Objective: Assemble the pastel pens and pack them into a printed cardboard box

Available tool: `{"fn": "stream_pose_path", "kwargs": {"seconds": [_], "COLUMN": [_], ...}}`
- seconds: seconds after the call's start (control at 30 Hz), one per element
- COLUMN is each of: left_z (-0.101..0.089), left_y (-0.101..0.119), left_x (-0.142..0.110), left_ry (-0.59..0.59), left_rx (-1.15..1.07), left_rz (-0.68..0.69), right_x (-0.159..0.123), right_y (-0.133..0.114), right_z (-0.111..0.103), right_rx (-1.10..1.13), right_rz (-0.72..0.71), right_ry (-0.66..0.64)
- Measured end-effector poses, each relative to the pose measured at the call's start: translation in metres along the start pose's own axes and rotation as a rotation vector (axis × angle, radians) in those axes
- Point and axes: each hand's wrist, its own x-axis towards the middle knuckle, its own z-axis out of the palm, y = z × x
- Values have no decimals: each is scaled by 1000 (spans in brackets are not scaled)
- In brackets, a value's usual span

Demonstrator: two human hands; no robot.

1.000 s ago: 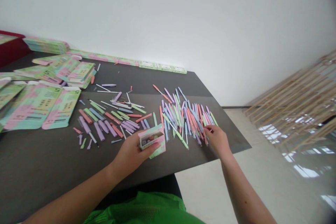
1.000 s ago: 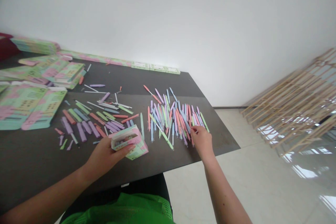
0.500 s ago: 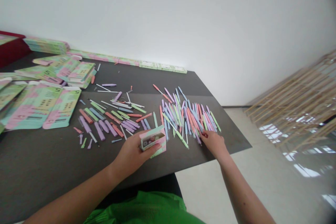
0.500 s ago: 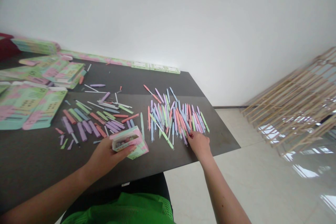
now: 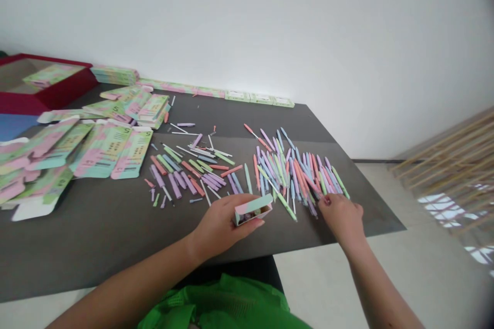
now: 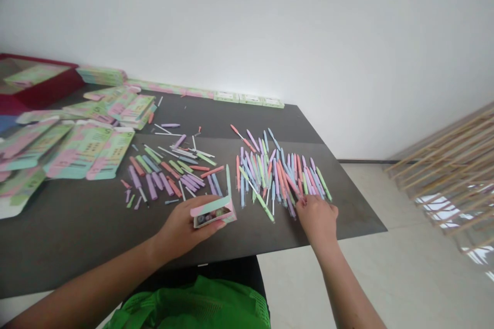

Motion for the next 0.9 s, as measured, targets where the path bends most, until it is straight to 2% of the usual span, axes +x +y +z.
{"fn": "stream_pose_path", "kwargs": {"seconds": [0.2, 0.33, 0.4, 0.53, 0.63, 0.77, 0.9], "left_z": [1, 1, 1, 1, 0, 0, -1], "left_y": [1, 0, 0, -1, -1, -1, -1], "left_x": [-2, -3, -3, -2, -1, 0, 0], "left_ry": [9, 13, 5, 5, 13, 6, -2], "left_rx": [24, 22, 20, 31, 35, 45, 60], "left_rz": [58, 62, 56, 45, 40, 33, 36], "right_x": [-7, -8, -9, -13, -19, -25, -22], "right_y": [4, 5, 5, 3, -2, -8, -8], "right_z": [-22, -33, -37, -44, -51, -55, -52], "right_rx": [38, 175, 353, 848, 1108, 1228, 1282], "right_rz": [-23, -23, 3, 113, 86, 41, 103], "right_ry": [182, 238, 205, -7, -124, -166, -117]}}
